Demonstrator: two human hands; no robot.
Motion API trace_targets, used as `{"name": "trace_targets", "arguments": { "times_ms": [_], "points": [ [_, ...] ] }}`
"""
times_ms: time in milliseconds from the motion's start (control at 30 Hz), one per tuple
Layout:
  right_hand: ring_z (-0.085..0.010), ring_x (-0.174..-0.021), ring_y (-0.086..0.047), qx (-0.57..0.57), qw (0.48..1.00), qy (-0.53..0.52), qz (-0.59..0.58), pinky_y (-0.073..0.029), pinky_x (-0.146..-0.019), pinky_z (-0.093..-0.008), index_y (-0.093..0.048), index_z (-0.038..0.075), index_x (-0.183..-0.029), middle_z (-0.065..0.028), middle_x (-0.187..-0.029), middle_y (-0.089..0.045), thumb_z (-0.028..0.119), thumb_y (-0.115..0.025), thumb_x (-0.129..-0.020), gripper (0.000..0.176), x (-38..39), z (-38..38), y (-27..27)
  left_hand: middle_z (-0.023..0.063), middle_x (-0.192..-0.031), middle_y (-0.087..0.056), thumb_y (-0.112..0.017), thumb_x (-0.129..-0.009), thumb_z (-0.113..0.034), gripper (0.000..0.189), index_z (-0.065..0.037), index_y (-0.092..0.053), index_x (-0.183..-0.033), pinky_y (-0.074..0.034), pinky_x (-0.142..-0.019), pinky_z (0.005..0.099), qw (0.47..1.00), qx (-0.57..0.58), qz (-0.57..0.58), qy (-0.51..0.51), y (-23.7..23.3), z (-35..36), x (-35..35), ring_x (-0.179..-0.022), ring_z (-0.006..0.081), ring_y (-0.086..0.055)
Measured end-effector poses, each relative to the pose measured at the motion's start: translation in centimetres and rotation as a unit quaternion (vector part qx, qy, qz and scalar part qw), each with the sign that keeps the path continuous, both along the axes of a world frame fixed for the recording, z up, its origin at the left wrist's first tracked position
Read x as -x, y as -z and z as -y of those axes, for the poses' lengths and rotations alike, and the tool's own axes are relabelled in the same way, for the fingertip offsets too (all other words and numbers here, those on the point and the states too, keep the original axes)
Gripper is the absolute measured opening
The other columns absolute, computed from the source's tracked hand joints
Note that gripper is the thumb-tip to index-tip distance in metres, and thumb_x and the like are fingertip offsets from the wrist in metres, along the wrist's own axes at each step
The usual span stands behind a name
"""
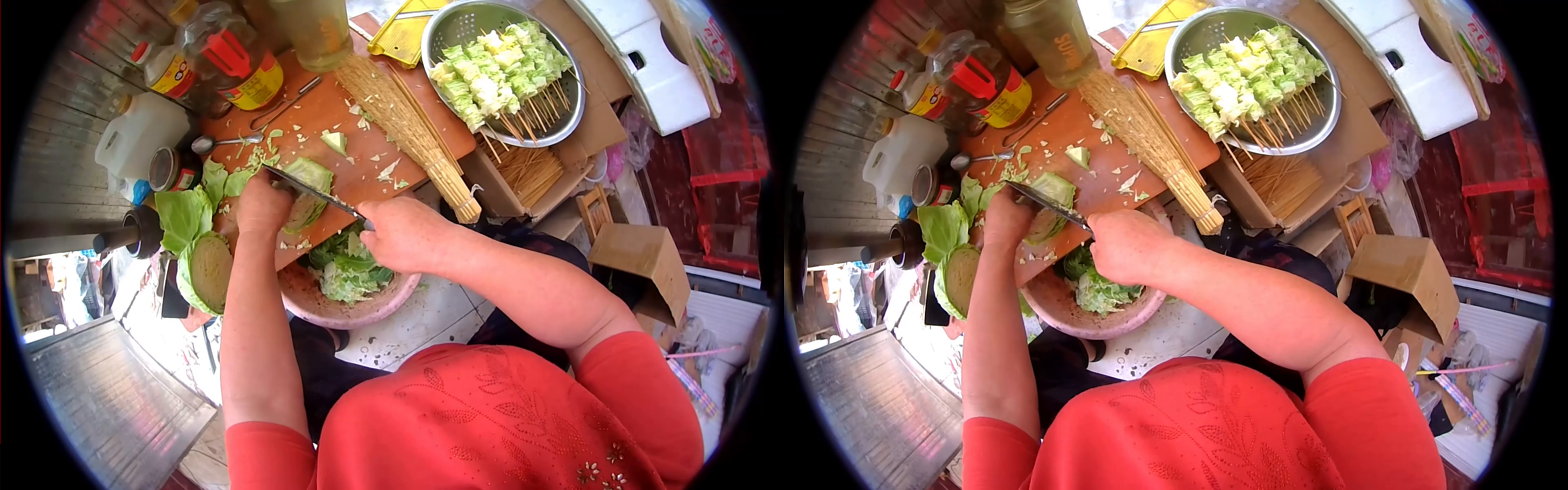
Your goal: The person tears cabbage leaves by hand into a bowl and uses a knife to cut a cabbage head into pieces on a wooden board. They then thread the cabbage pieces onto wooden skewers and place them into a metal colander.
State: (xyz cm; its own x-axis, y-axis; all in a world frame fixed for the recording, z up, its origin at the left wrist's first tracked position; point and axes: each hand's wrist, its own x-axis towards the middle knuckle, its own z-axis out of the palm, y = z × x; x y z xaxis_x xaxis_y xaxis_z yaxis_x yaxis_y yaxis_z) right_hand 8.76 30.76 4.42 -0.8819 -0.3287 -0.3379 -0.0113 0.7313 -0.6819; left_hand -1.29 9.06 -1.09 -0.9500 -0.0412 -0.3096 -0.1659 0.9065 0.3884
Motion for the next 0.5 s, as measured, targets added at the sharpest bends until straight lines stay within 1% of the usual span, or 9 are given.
{"name": "trace_targets", "arguments": {
  "times_ms": [133,200,333,400,433,500],
  "points": [
    [-0.0431,-0.084,-0.062,-0.012,1.0,-0.016,0.005,-0.049,-0.077,-0.0495,-0.059,-0.002,-0.093,-0.0259,-0.081,-0.063,0.018,-0.058,-0.084,0.023,1.1,-0.2,0.3,0.0191,-0.104,-0.068,-0.068,-0.077,-0.024,0.037,-0.009,-0.065,-0.111,-0.05,-0.085,0.0412,1.0,-0.015,-0.01,0.008,0.7,0.5,0.6,-0.099,0.0344,-0.064],
    [-0.0431,-0.085,-0.061,-0.007,0.999,-0.032,0.004,-0.049,-0.078,-0.0493,-0.06,-0.003,-0.09,-0.0262,-0.082,-0.063,0.018,-0.057,-0.083,0.022,1.7,-0.2,0.3,0.0188,-0.103,-0.068,-0.069,-0.077,-0.024,0.035,-0.009,-0.066,-0.109,-0.05,-0.085,0.0406,1.0,-0.015,-0.01,0.01,0.6,0.6,0.9,-0.098,0.034,-0.064],
    [-0.0422,-0.084,-0.062,-0.02,0.999,-0.033,0.008,-0.049,-0.076,-0.0486,-0.061,-0.002,-0.088,-0.0252,-0.081,-0.063,0.018,-0.059,-0.082,0.021,3.2,0.1,0.9,0.018,-0.102,-0.069,-0.07,-0.076,-0.022,0.033,-0.008,-0.067,-0.106,-0.05,-0.084,0.0397,0.999,-0.031,0.023,0.005,0.3,0.7,1.1,-0.097,0.0328,-0.065],
    [-0.0398,-0.079,-0.063,0.025,0.998,-0.017,0.057,-0.049,-0.073,-0.0465,-0.062,-0.002,-0.09,-0.0232,-0.078,-0.063,0.017,-0.06,-0.081,0.02,4.1,0.1,0.6,0.0178,-0.101,-0.069,-0.07,-0.076,-0.021,0.033,-0.007,-0.067,-0.106,-0.05,-0.084,0.0393,0.999,-0.033,0.028,0.003,0.2,0.7,1.2,-0.097,0.0325,-0.065],
    [-0.0398,-0.079,-0.063,0.025,0.998,-0.017,0.057,-0.049,-0.073,-0.0465,-0.062,-0.002,-0.09,-0.0232,-0.078,-0.063,0.017,-0.06,-0.081,0.02,4.5,0.2,0.1,0.0178,-0.101,-0.069,-0.07,-0.075,-0.021,0.033,-0.008,-0.067,-0.106,-0.05,-0.084,0.0391,0.999,-0.037,0.027,0.006,0.1,0.7,1.2,-0.097,0.0324,-0.065],
    [-0.0369,-0.077,-0.063,0.015,0.986,0.005,0.167,-0.049,-0.072,-0.0438,-0.063,-0.001,-0.094,-0.0204,-0.077,-0.064,0.016,-0.061,-0.081,0.021,5.2,0.6,-1.0,0.0178,-0.101,-0.069,-0.071,-0.075,-0.021,0.033,-0.008,-0.067,-0.106,-0.05,-0.084,0.0389,0.999,-0.042,0.025,0.008,0.0,0.7,1.1,-0.097,0.0324,-0.065]
  ]
}}
